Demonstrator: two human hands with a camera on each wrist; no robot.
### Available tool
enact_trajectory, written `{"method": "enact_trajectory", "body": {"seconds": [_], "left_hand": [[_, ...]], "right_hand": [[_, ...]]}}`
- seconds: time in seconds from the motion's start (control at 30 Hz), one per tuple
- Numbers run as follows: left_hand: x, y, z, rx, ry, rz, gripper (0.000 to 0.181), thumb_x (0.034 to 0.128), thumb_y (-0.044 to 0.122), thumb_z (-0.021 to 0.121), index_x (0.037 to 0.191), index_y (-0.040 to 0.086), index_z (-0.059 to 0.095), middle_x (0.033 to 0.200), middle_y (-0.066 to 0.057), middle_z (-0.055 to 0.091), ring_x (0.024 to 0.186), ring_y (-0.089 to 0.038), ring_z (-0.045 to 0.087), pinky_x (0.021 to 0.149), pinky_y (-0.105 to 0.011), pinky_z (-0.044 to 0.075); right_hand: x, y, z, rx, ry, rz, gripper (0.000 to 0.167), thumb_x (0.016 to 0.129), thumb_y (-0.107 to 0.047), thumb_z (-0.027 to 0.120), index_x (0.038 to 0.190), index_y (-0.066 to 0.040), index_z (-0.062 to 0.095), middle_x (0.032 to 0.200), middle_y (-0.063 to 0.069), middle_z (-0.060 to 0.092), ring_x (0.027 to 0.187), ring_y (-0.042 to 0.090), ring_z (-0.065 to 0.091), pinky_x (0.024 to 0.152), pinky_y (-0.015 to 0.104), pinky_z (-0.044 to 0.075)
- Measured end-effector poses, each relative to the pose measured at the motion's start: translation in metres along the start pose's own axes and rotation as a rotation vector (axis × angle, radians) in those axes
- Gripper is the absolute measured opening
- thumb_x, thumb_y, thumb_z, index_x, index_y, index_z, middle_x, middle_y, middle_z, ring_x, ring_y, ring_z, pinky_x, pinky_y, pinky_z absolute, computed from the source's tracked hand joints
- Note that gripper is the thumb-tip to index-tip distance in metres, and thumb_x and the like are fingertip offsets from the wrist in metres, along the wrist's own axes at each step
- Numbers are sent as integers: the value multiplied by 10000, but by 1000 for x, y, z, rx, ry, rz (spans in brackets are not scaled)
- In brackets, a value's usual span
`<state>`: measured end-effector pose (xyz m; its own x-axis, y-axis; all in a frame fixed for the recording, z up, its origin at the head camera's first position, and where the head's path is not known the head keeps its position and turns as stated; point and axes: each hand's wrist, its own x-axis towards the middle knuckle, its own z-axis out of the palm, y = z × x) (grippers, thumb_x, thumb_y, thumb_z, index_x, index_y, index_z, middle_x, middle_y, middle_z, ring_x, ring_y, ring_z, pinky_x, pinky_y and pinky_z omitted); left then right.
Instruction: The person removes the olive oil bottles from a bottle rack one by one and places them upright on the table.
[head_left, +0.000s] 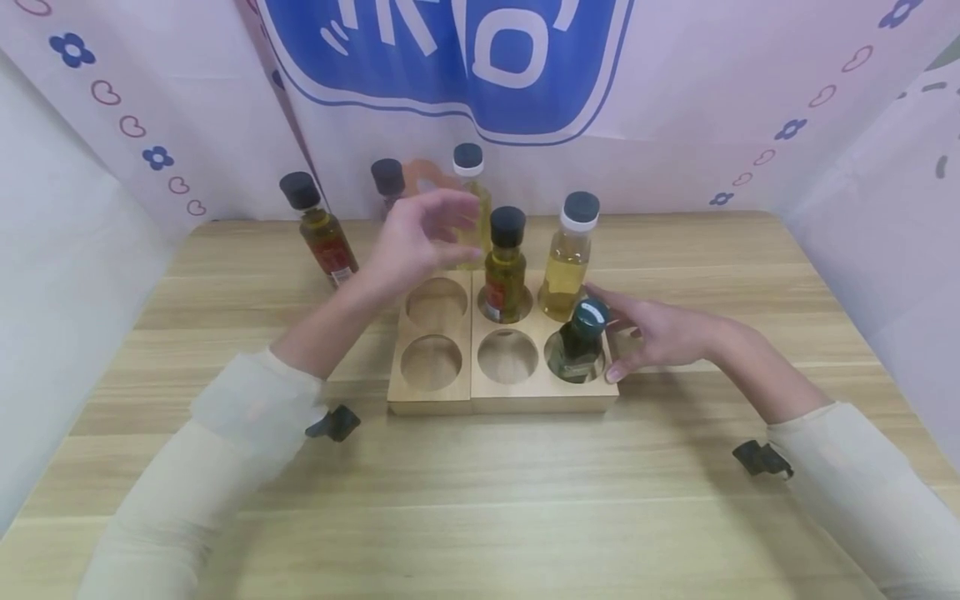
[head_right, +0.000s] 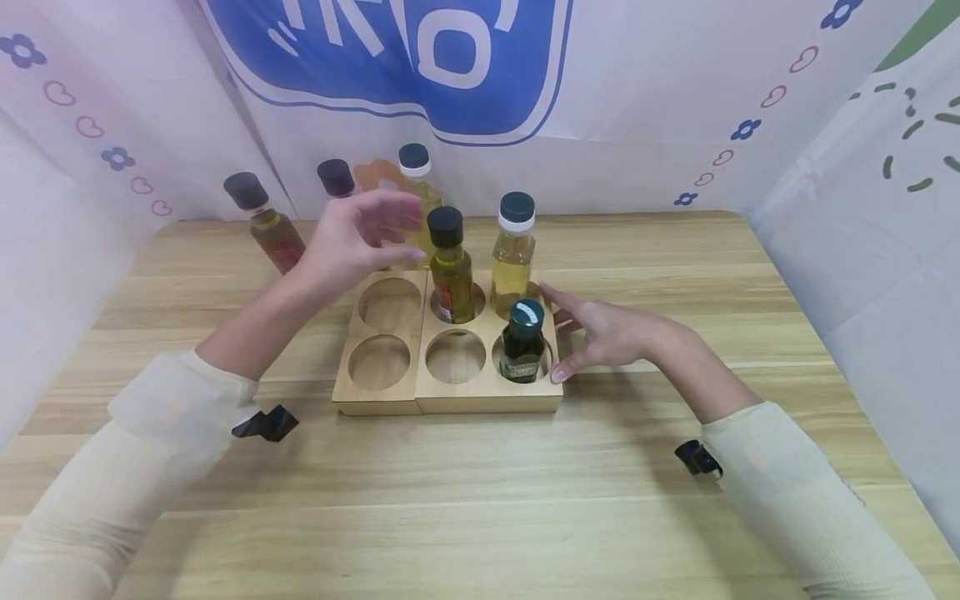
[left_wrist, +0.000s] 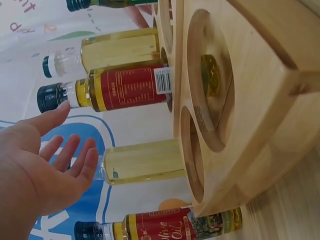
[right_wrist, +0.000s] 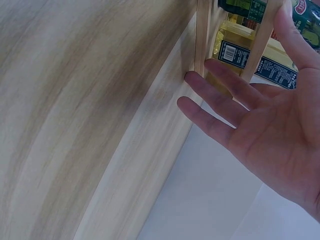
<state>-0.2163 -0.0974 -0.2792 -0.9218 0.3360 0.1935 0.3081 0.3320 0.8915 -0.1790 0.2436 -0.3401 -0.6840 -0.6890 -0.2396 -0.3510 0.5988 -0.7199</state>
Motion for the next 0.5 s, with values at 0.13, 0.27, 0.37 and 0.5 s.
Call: {"method": "enact_trajectory", "body": {"seconds": [0.13,0.27,0.37,0.5], "left_hand": [[-1,3,4,11,-37,24,578,815,-15,857,1349,-6,635,1295,-154,686,1183,-305,650,1027,-361,544],[-2,7,7,-6,-50,-3,597,832,16,857,1382,32,625,1304,-127,690,1195,-303,650,1050,-363,534],[-4,10,10,-31,-46,-37,602,844,35,855,1397,54,619,1340,-105,683,1210,-290,651,1067,-367,527],[-4,12,12,-68,-27,-69,609,854,61,854,1412,72,612,1396,-85,659,1236,-247,645,1085,-336,515]], "right_hand": [[0,1,0,1,0,-5,1234,805,-269,896,1612,87,33,1662,329,164,1358,532,482,1147,693,346],[0,1,1,1,1,-4,1231,804,-262,896,1610,91,35,1661,332,162,1354,536,485,1146,693,346],[0,1,0,1,2,-4,1230,805,-261,896,1610,91,35,1662,331,158,1353,535,486,1150,692,341],[1,1,1,0,1,-7,1228,807,-260,894,1609,93,34,1662,331,160,1353,533,488,1151,693,340]]}}
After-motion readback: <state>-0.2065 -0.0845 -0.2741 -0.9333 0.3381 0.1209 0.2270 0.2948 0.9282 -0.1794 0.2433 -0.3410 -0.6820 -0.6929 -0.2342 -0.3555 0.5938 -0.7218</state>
